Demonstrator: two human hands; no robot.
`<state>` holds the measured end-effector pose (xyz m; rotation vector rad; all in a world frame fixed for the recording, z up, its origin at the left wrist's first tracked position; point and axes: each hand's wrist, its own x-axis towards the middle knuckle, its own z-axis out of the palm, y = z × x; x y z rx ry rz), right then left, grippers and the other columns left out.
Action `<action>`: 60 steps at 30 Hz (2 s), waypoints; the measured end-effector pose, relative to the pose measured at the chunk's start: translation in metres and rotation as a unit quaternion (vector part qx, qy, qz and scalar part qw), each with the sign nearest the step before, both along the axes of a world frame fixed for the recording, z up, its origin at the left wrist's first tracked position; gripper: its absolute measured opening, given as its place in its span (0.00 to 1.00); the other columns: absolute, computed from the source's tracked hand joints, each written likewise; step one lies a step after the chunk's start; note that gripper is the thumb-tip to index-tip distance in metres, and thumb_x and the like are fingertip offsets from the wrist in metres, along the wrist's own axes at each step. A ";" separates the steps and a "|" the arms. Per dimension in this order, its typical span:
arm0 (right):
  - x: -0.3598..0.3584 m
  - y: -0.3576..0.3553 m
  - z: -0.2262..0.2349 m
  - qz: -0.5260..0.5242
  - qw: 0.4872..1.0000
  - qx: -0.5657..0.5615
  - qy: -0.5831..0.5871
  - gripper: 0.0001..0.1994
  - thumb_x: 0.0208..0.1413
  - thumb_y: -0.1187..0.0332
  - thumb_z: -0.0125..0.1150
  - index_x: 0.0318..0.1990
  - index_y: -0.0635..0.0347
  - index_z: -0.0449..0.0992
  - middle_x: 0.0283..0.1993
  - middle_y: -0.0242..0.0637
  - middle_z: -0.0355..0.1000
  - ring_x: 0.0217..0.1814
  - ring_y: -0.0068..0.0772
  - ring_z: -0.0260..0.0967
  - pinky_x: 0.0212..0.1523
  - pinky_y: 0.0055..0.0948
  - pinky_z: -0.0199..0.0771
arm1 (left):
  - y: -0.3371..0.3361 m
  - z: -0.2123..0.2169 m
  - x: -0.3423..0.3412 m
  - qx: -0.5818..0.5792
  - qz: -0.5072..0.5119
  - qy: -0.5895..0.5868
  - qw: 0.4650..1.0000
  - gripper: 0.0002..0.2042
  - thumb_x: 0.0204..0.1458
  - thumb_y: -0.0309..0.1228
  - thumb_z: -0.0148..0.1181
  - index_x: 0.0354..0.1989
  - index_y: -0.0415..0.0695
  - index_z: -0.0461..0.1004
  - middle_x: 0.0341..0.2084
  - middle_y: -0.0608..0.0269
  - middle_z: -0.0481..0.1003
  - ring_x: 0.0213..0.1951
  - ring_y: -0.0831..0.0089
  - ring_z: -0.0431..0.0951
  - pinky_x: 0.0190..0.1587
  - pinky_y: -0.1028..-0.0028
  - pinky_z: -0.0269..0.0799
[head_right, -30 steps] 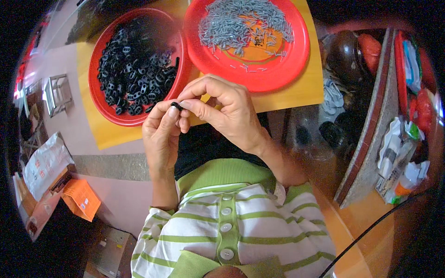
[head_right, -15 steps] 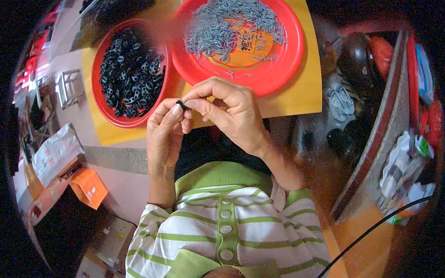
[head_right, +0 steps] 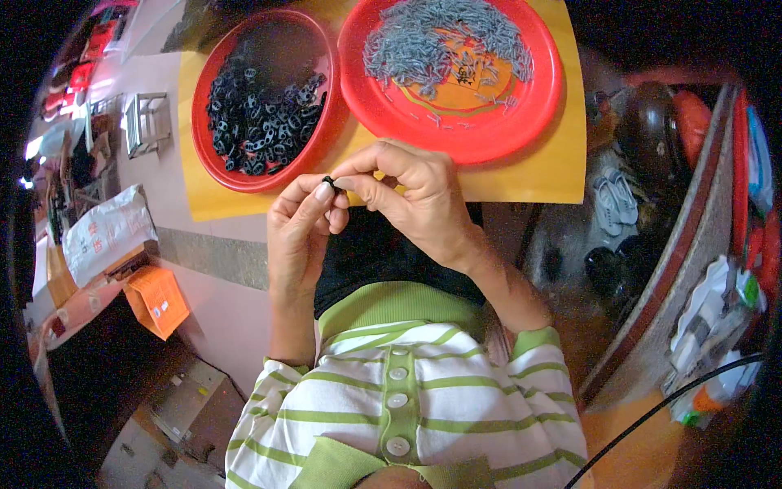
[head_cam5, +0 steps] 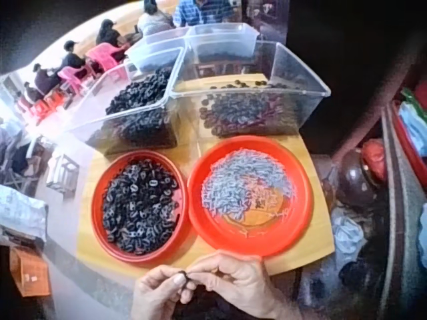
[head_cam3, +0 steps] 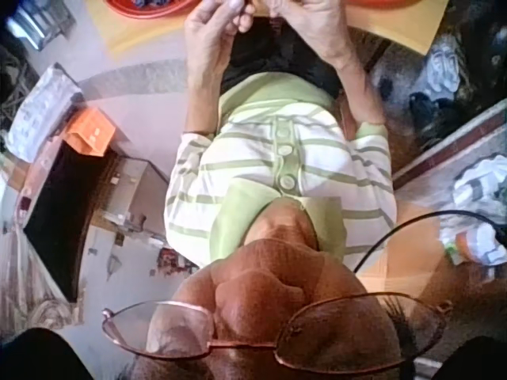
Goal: The person repeatedly picks a black plastic keyring from a red bowl and a metal nail from a second red bowl, then inserts the nail into the keyring by hand. The assembled units are placed back into the keyring bowl. The process continues in a repetitive loop throughout the clip.
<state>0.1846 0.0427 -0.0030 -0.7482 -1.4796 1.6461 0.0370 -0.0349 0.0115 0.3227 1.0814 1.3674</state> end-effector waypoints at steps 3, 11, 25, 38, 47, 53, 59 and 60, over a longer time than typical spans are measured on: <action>-0.003 -0.010 0.001 -0.015 1.000 0.007 -0.023 0.04 0.53 0.75 0.60 0.36 0.64 0.77 0.30 0.34 0.74 0.29 0.19 0.71 0.29 0.19 0.71 | -0.004 -0.001 -0.005 -0.004 -0.015 0.014 1.000 0.06 0.56 0.26 0.55 0.36 0.35 0.73 0.28 0.58 0.76 0.25 0.79 0.74 0.29 0.82 0.69; -0.019 -0.025 -0.005 -0.029 0.997 -0.054 -0.040 0.06 0.56 0.74 0.58 0.38 0.66 0.76 0.30 0.32 0.75 0.28 0.16 0.69 0.29 0.18 0.71 | -0.007 -0.019 -0.009 0.014 -0.004 0.035 0.999 0.07 0.56 0.27 0.55 0.37 0.36 0.73 0.27 0.61 0.75 0.25 0.82 0.72 0.28 0.84 0.67; -0.039 -0.028 0.001 -0.008 0.997 0.015 -0.080 0.05 0.56 0.73 0.58 0.38 0.64 0.75 0.29 0.32 0.75 0.30 0.16 0.72 0.29 0.17 0.73 | -0.020 -0.025 -0.029 0.049 0.022 -0.014 0.998 0.06 0.55 0.25 0.55 0.37 0.35 0.74 0.27 0.60 0.76 0.26 0.80 0.73 0.30 0.82 0.69; -0.056 0.022 0.026 0.053 0.945 0.185 -0.266 0.10 0.52 0.68 0.62 0.39 0.62 0.77 0.30 0.35 0.75 0.28 0.25 0.72 0.29 0.24 0.71 | -0.016 -0.045 -0.033 0.065 0.027 0.013 0.997 0.07 0.55 0.27 0.56 0.38 0.36 0.73 0.27 0.61 0.76 0.26 0.80 0.73 0.30 0.82 0.68; -0.087 0.050 0.006 0.031 0.821 0.421 -0.384 0.11 0.44 0.61 0.65 0.33 0.57 0.77 0.33 0.37 0.70 0.39 0.39 0.71 0.37 0.36 0.72 | -0.017 -0.049 -0.033 0.084 0.023 0.028 0.996 0.07 0.56 0.26 0.55 0.39 0.35 0.74 0.29 0.60 0.76 0.28 0.79 0.75 0.32 0.81 0.70; -0.085 0.050 0.005 0.043 0.831 0.406 -0.377 0.09 0.46 0.63 0.62 0.32 0.57 0.76 0.33 0.37 0.70 0.40 0.39 0.70 0.38 0.36 0.72 | -0.017 -0.053 -0.031 0.092 0.026 0.022 0.995 0.08 0.56 0.26 0.55 0.40 0.35 0.73 0.29 0.60 0.76 0.29 0.79 0.75 0.33 0.81 0.71; -0.090 0.054 0.005 0.057 0.827 0.403 -0.388 0.09 0.45 0.67 0.63 0.33 0.61 0.75 0.31 0.38 0.70 0.35 0.39 0.72 0.35 0.36 0.70 | -0.017 -0.052 -0.029 0.100 0.036 0.029 0.994 0.07 0.56 0.25 0.54 0.40 0.35 0.73 0.29 0.60 0.76 0.30 0.79 0.75 0.33 0.81 0.71; -0.091 0.056 0.006 0.069 0.826 0.396 -0.396 0.09 0.45 0.67 0.63 0.33 0.62 0.75 0.31 0.38 0.70 0.35 0.39 0.72 0.36 0.37 0.70 | -0.017 -0.052 -0.029 0.103 0.037 0.029 0.994 0.07 0.56 0.25 0.54 0.40 0.35 0.73 0.29 0.60 0.76 0.30 0.79 0.75 0.33 0.81 0.71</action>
